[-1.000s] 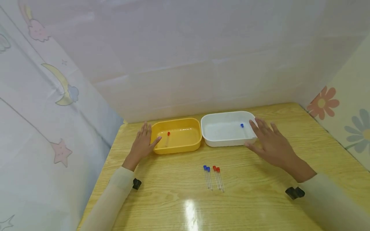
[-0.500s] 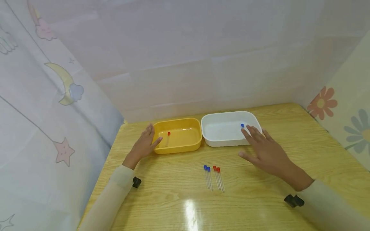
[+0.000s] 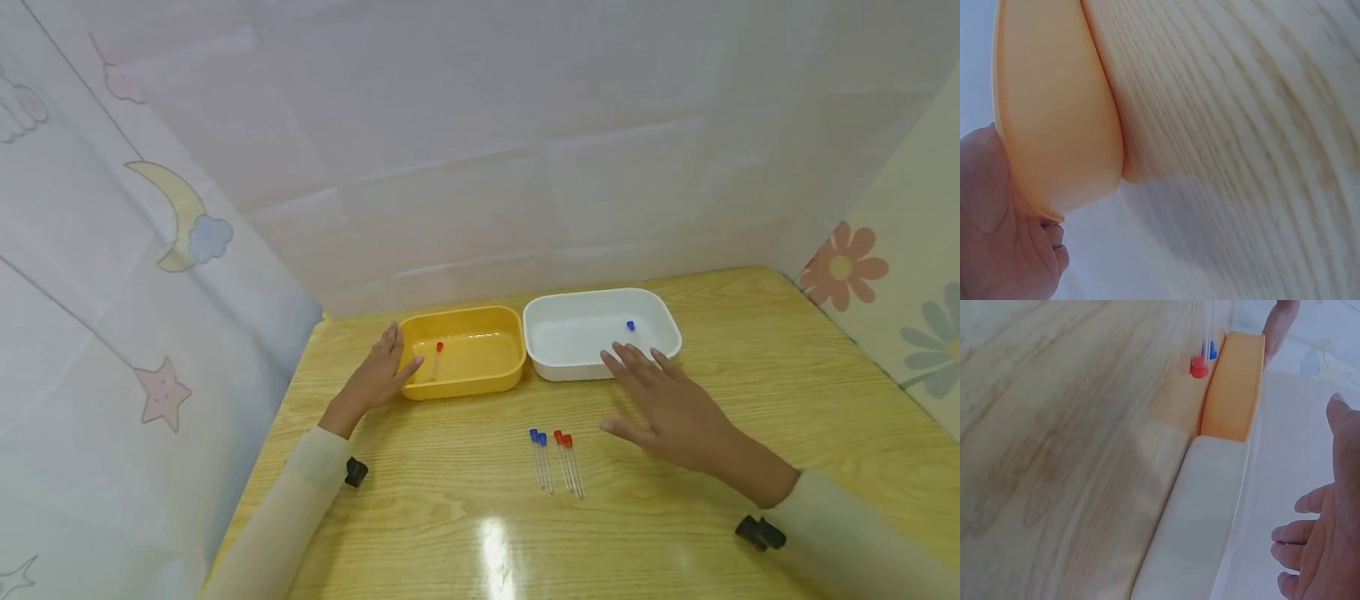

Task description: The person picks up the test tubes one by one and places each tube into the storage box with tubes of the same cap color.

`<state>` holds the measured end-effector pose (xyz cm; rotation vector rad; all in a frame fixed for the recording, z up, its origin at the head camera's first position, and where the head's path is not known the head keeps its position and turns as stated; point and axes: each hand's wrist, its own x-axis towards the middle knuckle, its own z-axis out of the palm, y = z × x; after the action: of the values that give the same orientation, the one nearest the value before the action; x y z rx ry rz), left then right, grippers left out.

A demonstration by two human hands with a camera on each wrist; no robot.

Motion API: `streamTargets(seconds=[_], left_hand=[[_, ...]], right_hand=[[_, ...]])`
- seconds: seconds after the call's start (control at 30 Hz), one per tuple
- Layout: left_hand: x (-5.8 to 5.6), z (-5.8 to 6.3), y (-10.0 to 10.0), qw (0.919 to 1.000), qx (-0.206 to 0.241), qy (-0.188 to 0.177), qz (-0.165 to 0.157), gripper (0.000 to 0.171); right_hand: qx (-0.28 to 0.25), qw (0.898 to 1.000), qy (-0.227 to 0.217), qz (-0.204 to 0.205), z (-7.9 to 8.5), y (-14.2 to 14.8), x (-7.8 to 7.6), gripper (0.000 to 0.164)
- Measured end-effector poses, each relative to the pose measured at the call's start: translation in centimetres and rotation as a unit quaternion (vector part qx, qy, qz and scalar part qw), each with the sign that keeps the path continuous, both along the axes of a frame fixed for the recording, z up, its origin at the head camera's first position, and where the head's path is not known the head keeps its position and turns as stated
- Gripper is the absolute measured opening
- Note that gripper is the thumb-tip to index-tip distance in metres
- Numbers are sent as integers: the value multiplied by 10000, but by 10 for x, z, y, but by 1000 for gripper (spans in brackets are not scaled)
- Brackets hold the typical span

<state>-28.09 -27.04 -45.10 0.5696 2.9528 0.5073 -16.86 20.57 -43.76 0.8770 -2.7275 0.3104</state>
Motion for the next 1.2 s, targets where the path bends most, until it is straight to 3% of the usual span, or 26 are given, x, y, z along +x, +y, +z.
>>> streamTargets(seconds=[0.17,0.5,1.2], left_hand=[[0,2,2,10000,-46,-50,9,87],[-1,0,2,9985,-551,19,44,92],[-1,-3,3,9987,-480,146,70,91]], right_hand=[[6,9999,-149,83,-1,-7,2,94],[142,9994,-167,265,-9,-20,4,95],[275,9974,-361,564,-24,-36,6,100]])
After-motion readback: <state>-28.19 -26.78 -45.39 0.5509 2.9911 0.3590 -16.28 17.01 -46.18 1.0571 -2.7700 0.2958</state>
